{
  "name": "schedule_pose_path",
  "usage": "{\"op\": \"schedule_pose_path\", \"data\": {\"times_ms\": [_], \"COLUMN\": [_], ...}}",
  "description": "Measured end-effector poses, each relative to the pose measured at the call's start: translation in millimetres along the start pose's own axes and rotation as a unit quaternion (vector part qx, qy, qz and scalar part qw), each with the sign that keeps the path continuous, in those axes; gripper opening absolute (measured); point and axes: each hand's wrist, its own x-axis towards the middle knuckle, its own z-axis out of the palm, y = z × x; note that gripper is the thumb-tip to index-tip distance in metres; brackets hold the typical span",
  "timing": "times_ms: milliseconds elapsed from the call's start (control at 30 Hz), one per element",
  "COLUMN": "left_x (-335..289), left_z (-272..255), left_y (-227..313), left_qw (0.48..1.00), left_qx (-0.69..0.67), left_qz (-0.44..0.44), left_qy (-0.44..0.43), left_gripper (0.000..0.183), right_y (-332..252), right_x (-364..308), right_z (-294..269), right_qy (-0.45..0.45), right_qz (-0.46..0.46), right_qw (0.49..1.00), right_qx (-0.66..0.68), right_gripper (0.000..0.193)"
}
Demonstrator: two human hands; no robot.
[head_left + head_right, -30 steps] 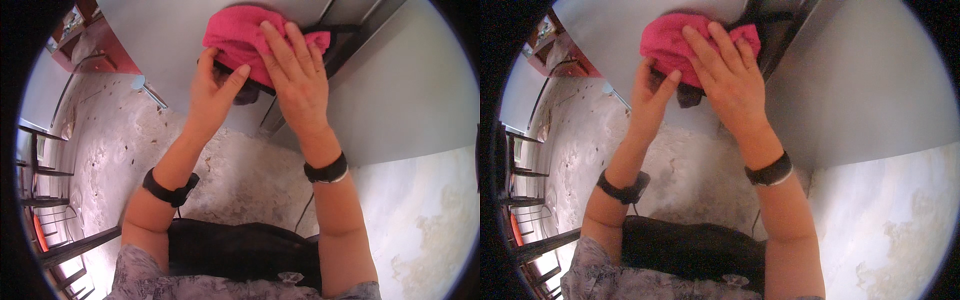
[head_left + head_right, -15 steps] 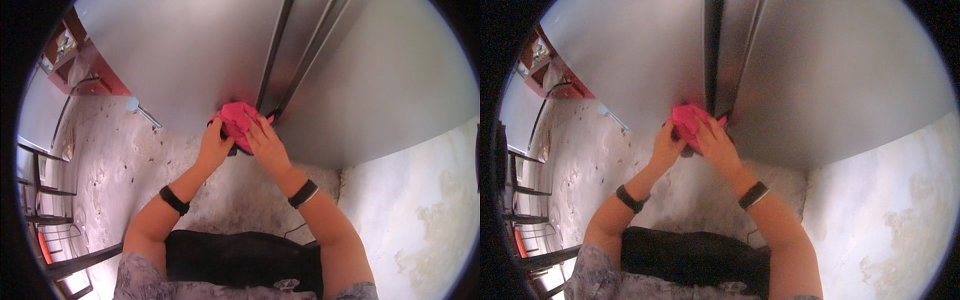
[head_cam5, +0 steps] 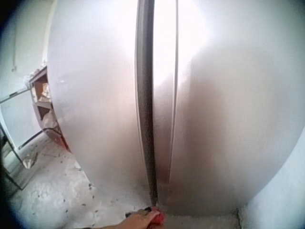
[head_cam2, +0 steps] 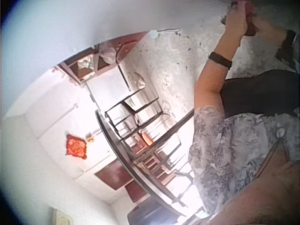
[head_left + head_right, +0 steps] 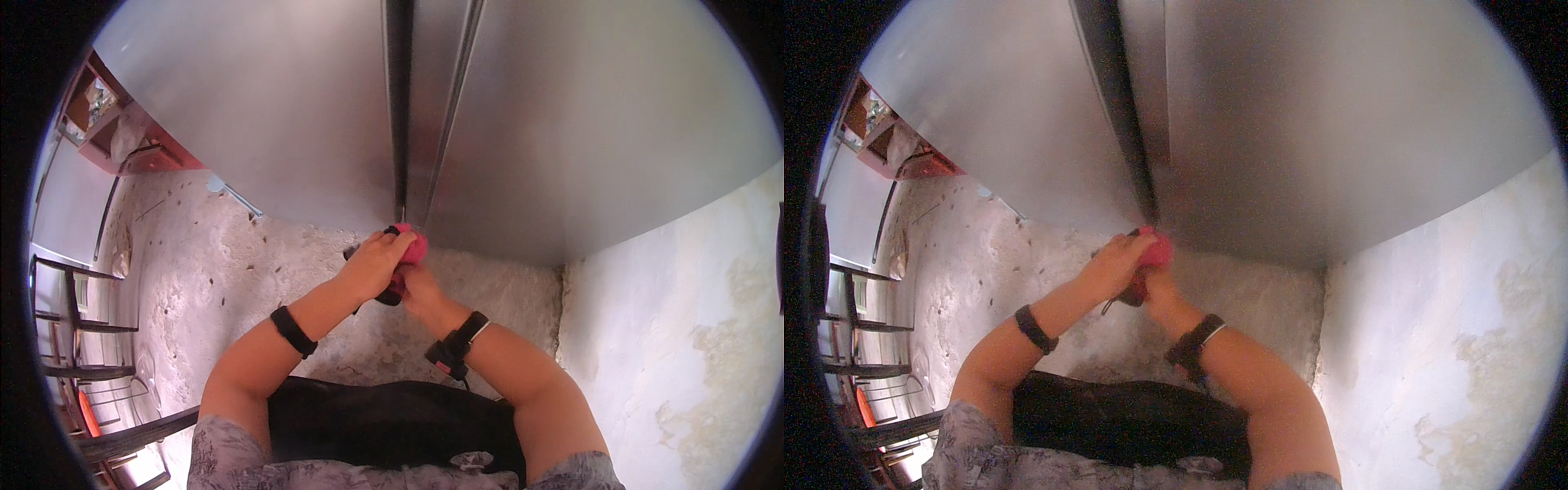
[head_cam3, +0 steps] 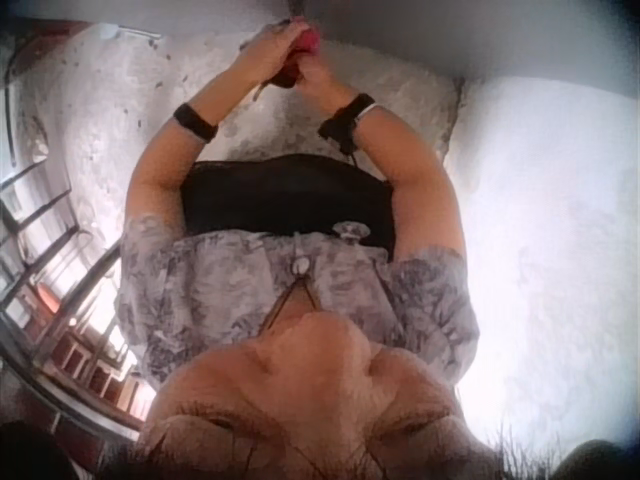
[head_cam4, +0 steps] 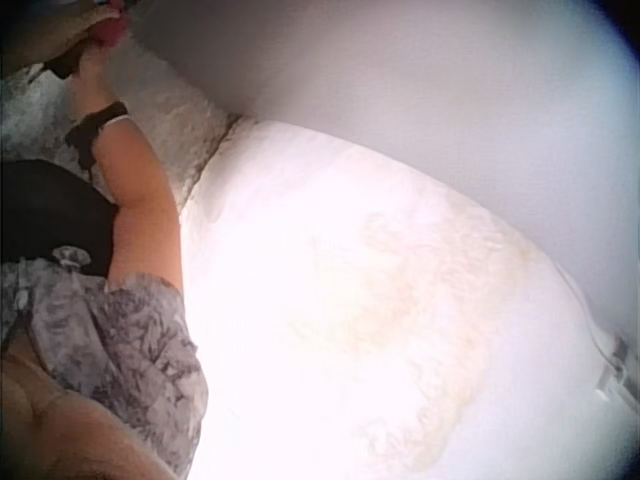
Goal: The person wipes the exterior doors and handles of a silver refrigerator with a pink cloth.
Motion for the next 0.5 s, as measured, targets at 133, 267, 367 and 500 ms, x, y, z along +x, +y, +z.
{"op": "schedule_pose_path", "data": {"times_ms": [133, 267, 367, 500], "left_x": [24, 36, 32, 26], "left_z": [3, 1, 0, -4], "left_y": [14, 13, 5, 6], "left_qw": [0.998, 0.992, 0.989, 0.993], "left_qx": [0.038, 0.1, 0.108, 0.073], "left_qz": [0.05, 0.068, 0.076, 0.062], "left_qy": [-0.002, 0.029, 0.073, 0.073], "left_gripper": [0.033, 0.033, 0.036, 0.041], "right_y": [0, 1, -2, -5], "right_x": [43, 71, 82, 88], "right_z": [-29, -20, -12, 3], "right_qy": [0.104, 0.082, 0.061, 0.02], "right_qz": [-0.007, -0.012, -0.021, -0.038], "right_qw": [0.992, 0.982, 0.972, 0.962], "right_qx": [0.072, 0.172, 0.227, 0.269], "right_gripper": [0.021, 0.021, 0.021, 0.021]}}
